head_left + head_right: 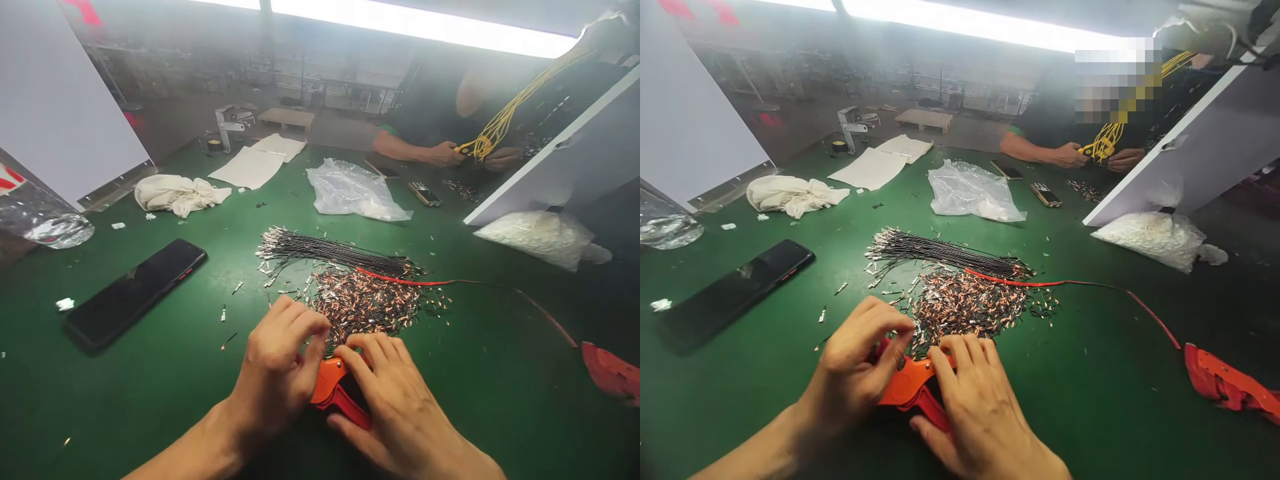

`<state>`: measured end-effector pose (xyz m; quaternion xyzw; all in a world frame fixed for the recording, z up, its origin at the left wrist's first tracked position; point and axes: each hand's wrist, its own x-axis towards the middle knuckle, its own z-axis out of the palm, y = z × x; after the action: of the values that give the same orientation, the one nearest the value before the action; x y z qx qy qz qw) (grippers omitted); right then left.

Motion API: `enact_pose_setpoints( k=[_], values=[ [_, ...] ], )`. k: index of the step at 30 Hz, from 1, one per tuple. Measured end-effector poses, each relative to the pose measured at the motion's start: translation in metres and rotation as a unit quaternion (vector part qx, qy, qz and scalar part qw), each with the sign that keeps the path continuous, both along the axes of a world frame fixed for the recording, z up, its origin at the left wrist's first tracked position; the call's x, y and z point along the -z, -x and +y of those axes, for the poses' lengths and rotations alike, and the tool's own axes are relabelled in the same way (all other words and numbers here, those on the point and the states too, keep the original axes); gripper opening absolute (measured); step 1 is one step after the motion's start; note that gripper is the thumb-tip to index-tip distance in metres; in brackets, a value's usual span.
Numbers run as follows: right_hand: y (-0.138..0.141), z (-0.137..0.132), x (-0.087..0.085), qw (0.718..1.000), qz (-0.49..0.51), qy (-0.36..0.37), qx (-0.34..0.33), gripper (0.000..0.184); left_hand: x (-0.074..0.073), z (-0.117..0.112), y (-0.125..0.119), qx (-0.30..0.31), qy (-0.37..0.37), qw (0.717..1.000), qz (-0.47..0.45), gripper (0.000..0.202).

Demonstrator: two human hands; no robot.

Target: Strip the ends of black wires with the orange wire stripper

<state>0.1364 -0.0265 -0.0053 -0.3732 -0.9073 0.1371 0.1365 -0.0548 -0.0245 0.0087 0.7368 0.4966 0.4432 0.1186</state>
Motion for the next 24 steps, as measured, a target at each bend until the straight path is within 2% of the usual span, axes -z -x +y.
enact_pose_setpoints(
  k=[3,5,8,10,13,16,20,24],
  values=[
    [0.001,-0.001,0.000,1.000,0.006,0.018,0.004,0.050,0.005,-0.001,-0.007,0.011,0.041,0.999,-0.020,0.013],
    [0.001,0.001,-0.001,0.998,0.029,0.056,0.026,0.050,0.007,0.000,-0.007,-0.001,0.064,0.997,-0.052,0.012],
    [0.000,0.006,-0.001,0.979,0.125,0.124,0.100,0.036,0.008,0.003,-0.005,-0.025,0.123,0.987,-0.105,0.010],
    [-0.001,0.010,0.001,0.965,0.192,0.116,0.138,0.028,0.009,0.004,-0.003,-0.025,0.137,0.983,-0.118,0.010],
    [0.000,0.013,0.006,0.960,0.240,0.057,0.131,0.021,0.011,0.003,-0.004,0.001,0.101,0.990,-0.098,0.011],
    [0.002,0.014,0.009,0.959,0.263,0.034,0.105,0.014,0.011,0.002,-0.005,0.032,0.065,0.996,-0.058,0.012],
    [0.005,0.015,0.007,0.959,0.258,0.053,0.108,0.012,0.012,-0.001,-0.007,0.055,0.035,0.998,-0.013,0.012],
    [0.006,0.017,0.007,0.957,0.246,0.074,0.133,0.014,0.018,-0.005,-0.009,0.065,0.031,0.994,0.078,0.016]
  ],
)
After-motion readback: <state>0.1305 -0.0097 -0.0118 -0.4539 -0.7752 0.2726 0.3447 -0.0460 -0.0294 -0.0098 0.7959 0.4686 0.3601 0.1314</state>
